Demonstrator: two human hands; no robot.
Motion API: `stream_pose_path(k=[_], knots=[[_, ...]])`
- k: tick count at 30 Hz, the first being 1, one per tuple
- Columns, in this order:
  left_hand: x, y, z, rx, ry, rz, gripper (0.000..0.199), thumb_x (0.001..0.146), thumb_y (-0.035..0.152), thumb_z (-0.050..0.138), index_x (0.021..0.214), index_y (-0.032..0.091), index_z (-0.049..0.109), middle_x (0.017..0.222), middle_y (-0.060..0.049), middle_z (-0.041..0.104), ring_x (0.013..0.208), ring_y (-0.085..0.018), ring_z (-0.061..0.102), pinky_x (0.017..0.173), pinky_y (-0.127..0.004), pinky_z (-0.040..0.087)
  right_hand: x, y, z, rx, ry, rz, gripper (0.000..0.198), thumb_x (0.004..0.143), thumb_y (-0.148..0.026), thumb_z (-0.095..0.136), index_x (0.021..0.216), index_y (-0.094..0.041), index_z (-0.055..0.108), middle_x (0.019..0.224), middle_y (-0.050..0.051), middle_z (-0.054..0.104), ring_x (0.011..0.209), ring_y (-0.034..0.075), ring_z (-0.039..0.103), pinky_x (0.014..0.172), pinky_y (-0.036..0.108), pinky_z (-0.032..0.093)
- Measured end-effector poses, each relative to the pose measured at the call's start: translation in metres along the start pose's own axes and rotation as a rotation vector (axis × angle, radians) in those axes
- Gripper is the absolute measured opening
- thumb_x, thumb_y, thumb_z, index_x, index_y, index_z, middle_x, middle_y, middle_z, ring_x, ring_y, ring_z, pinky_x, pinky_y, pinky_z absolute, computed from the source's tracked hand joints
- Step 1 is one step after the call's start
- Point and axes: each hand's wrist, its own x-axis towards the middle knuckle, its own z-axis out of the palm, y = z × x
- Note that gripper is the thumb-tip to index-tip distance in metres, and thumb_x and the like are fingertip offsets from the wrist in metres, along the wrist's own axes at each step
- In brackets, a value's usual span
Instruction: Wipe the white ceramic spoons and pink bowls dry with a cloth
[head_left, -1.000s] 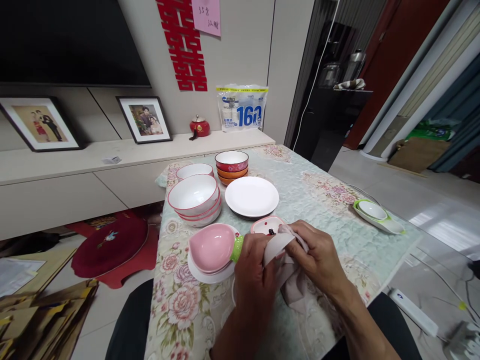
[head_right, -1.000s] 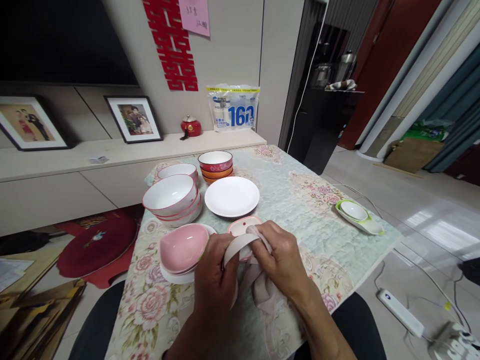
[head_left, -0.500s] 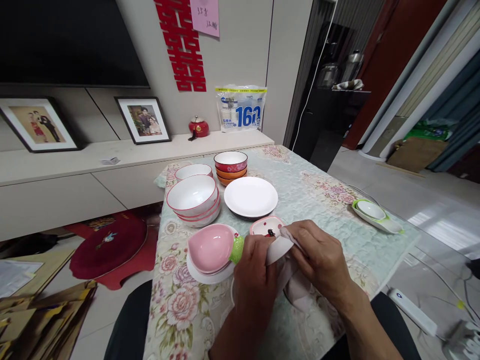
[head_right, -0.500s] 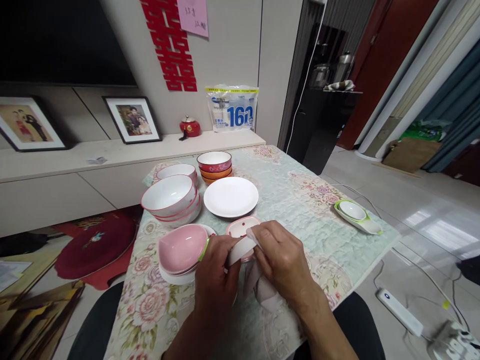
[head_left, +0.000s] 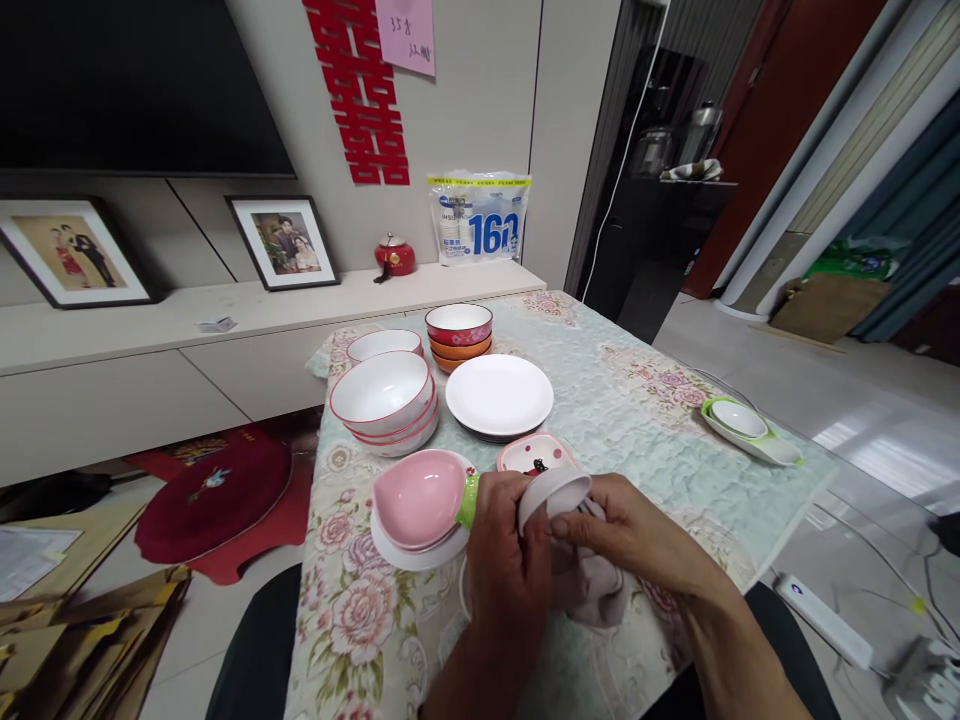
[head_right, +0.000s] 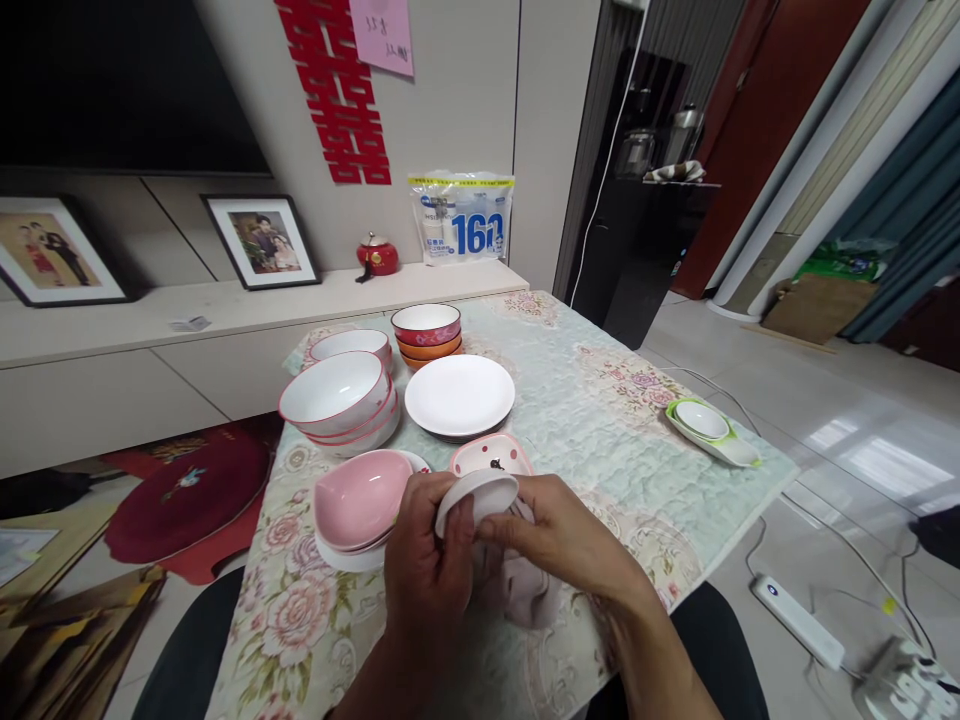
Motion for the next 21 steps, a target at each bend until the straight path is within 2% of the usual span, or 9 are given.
stream_pose_path(k=[2, 3, 5, 7, 9, 13, 16, 19, 21], knots=[[0.0, 0.002, 0.001, -0.034, 0.044, -0.084, 0.01, 0.095, 0.016, 0.05, 0.095, 0.02, 0.059, 0.087, -0.003, 0.059, 0.08, -0.019, 0.057, 0.072, -0.031, 0.046, -0.002, 0.002, -0.006, 0.031, -0.001, 0.02, 0.029, 0.093, -0.046, 0.063, 0.088, -0.018, 0.068, 0.085, 0.0, 0.066, 0.081, 0.018, 0.059, 0.075, 0.027, 0.046], [0.001, 0.004, 0.001, -0.067, 0.058, -0.144, 0.009, 0.096, 0.019, 0.05, 0.093, 0.02, 0.059, 0.086, -0.003, 0.059, 0.077, -0.019, 0.057, 0.07, -0.031, 0.047, -0.002, 0.005, -0.01, 0.008, 0.075, 0.036, 0.031, 0.093, -0.048, 0.062, 0.086, -0.018, 0.066, 0.082, 0.0, 0.064, 0.079, 0.017, 0.058, 0.073, 0.027, 0.046], [0.003, 0.008, 0.002, -0.17, 0.074, -0.313, 0.011, 0.096, 0.027, 0.053, 0.091, 0.021, 0.06, 0.081, -0.001, 0.059, 0.067, -0.017, 0.057, 0.062, -0.029, 0.048, -0.002, 0.014, -0.02, -0.134, 0.354, 0.064, 0.036, 0.094, -0.052, 0.057, 0.081, -0.019, 0.062, 0.074, -0.001, 0.06, 0.072, 0.017, 0.055, 0.067, 0.027, 0.042], [0.005, 0.011, 0.003, -0.304, 0.09, -0.502, 0.015, 0.095, 0.034, 0.057, 0.087, 0.021, 0.059, 0.073, 0.002, 0.057, 0.056, -0.014, 0.055, 0.05, -0.026, 0.046, 0.0, 0.027, -0.032, -0.39, 0.652, 0.071, 0.039, 0.095, -0.055, 0.053, 0.08, -0.02, 0.062, 0.074, 0.001, 0.059, 0.073, 0.02, 0.054, 0.068, 0.03, 0.041], [0.008, 0.013, 0.003, -0.435, 0.098, -0.648, 0.019, 0.092, 0.038, 0.06, 0.085, 0.021, 0.058, 0.066, 0.004, 0.056, 0.049, -0.012, 0.053, 0.042, -0.023, 0.042, 0.003, 0.042, -0.042, -0.624, 0.796, 0.068, 0.04, 0.096, -0.054, 0.048, 0.091, -0.02, 0.068, 0.086, 0.006, 0.065, 0.087, 0.026, 0.059, 0.078, 0.035, 0.044], [0.011, 0.011, 0.004, -0.642, 0.034, -0.762, 0.019, 0.091, 0.037, 0.06, 0.091, 0.018, 0.058, 0.057, 0.004, 0.06, 0.046, -0.012, 0.053, 0.04, -0.021, 0.043, 0.007, 0.068, -0.05, -0.812, 0.755, 0.124, 0.049, 0.1, -0.052, 0.04, 0.122, -0.018, 0.067, 0.097, 0.013, 0.067, 0.101, 0.031, 0.06, 0.084, 0.042, 0.048], [0.011, 0.01, 0.004, -0.722, 0.013, -0.796, 0.02, 0.089, 0.034, 0.061, 0.097, 0.016, 0.058, 0.057, 0.003, 0.062, 0.047, -0.013, 0.055, 0.041, -0.022, 0.045, 0.009, 0.07, -0.046, -0.866, 0.728, 0.089, 0.046, 0.098, -0.05, 0.047, 0.126, -0.018, 0.067, 0.11, 0.016, 0.069, 0.109, 0.035, 0.059, 0.091, 0.051, 0.047], [0.011, 0.011, 0.006, -0.759, 0.0, -0.818, 0.023, 0.088, 0.033, 0.062, 0.102, 0.016, 0.057, 0.064, 0.002, 0.063, 0.048, -0.013, 0.058, 0.039, -0.022, 0.046, 0.007, 0.051, -0.036, -0.811, 0.754, -0.18, 0.033, 0.098, -0.039, 0.054, 0.119, -0.02, 0.069, 0.113, 0.015, 0.069, 0.11, 0.032, 0.06, 0.092, 0.05, 0.049], [0.011, 0.011, 0.006, -0.767, -0.018, -0.821, 0.024, 0.09, 0.034, 0.06, 0.105, 0.016, 0.057, 0.065, 0.002, 0.063, 0.048, -0.013, 0.058, 0.038, -0.021, 0.046, 0.002, 0.032, -0.028, -0.684, 0.66, -0.402, 0.021, 0.099, -0.027, 0.055, 0.113, -0.023, 0.07, 0.105, 0.01, 0.068, 0.099, 0.025, 0.065, 0.084, 0.041, 0.053]])
